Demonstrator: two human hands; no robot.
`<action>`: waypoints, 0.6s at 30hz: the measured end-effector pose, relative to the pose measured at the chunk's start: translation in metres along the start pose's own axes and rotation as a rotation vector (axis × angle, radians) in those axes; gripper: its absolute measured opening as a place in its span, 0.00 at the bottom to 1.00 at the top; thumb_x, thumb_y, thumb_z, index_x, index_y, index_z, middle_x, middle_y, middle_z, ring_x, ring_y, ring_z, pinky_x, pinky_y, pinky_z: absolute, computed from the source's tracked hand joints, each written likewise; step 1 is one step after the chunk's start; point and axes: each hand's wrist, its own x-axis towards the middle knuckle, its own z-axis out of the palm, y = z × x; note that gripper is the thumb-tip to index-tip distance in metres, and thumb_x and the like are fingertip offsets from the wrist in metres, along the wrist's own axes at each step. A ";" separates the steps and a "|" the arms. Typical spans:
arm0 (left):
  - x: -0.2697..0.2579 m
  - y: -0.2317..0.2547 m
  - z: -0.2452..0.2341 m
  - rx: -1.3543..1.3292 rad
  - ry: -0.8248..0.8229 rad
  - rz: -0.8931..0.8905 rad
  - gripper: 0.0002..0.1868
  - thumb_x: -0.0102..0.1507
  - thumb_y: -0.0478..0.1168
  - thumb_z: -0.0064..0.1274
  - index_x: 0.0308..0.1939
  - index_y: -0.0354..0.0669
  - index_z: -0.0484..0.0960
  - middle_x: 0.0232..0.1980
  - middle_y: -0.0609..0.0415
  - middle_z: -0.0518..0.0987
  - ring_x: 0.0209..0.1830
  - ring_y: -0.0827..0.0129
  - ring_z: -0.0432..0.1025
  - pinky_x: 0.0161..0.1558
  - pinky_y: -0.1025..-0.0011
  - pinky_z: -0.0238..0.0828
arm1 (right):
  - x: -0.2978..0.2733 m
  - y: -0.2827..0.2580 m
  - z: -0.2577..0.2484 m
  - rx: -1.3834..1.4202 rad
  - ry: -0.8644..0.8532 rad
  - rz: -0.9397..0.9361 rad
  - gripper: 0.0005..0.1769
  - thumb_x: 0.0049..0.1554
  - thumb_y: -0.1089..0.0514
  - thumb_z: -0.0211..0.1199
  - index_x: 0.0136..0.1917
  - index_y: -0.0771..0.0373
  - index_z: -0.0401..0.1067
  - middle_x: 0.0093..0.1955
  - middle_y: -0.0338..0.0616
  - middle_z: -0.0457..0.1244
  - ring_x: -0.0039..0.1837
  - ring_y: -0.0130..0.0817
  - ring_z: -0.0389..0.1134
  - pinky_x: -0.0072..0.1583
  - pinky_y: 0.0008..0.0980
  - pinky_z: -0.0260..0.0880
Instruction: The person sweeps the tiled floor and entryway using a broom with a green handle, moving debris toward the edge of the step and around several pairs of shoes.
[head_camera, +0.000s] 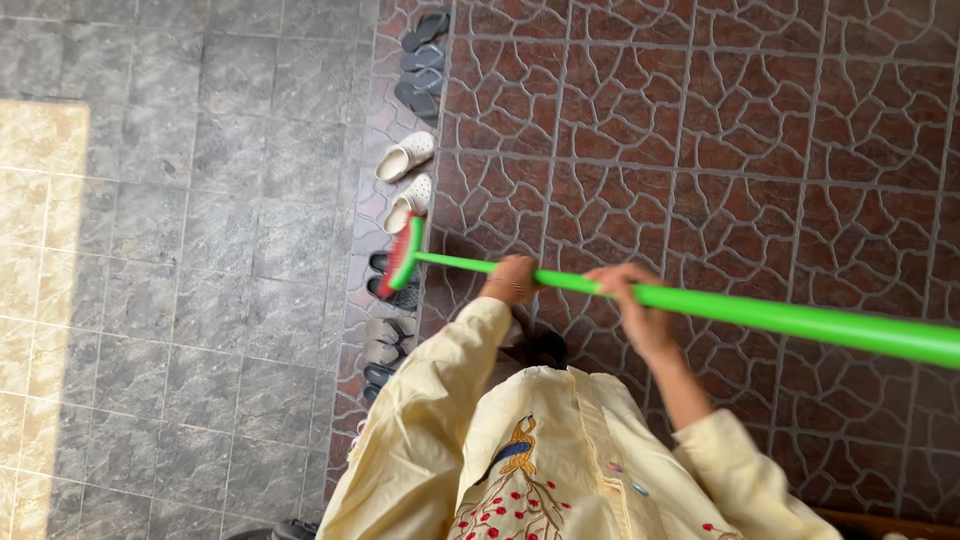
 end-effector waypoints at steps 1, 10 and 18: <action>0.009 0.021 -0.015 -0.112 -0.005 -0.007 0.23 0.56 0.56 0.64 0.41 0.41 0.86 0.45 0.41 0.84 0.50 0.45 0.78 0.52 0.52 0.76 | 0.008 -0.013 -0.014 0.001 0.049 -0.109 0.21 0.70 0.48 0.55 0.41 0.63 0.70 0.47 0.48 0.69 0.52 0.36 0.71 0.70 0.46 0.69; 0.059 0.182 -0.063 -0.380 -0.022 0.235 0.22 0.58 0.57 0.61 0.48 0.48 0.85 0.46 0.42 0.85 0.48 0.46 0.79 0.51 0.52 0.77 | 0.023 -0.104 -0.049 0.102 0.314 -0.365 0.26 0.71 0.53 0.56 0.33 0.57 0.53 0.25 0.36 0.49 0.29 0.26 0.48 0.42 0.33 0.55; 0.073 0.181 -0.042 -0.306 -0.143 0.287 0.18 0.59 0.55 0.61 0.44 0.50 0.87 0.47 0.42 0.85 0.49 0.46 0.79 0.51 0.52 0.78 | 0.022 -0.062 -0.025 -0.014 0.509 -0.387 0.23 0.71 0.55 0.53 0.35 0.56 0.52 0.25 0.36 0.50 0.30 0.26 0.49 0.43 0.33 0.57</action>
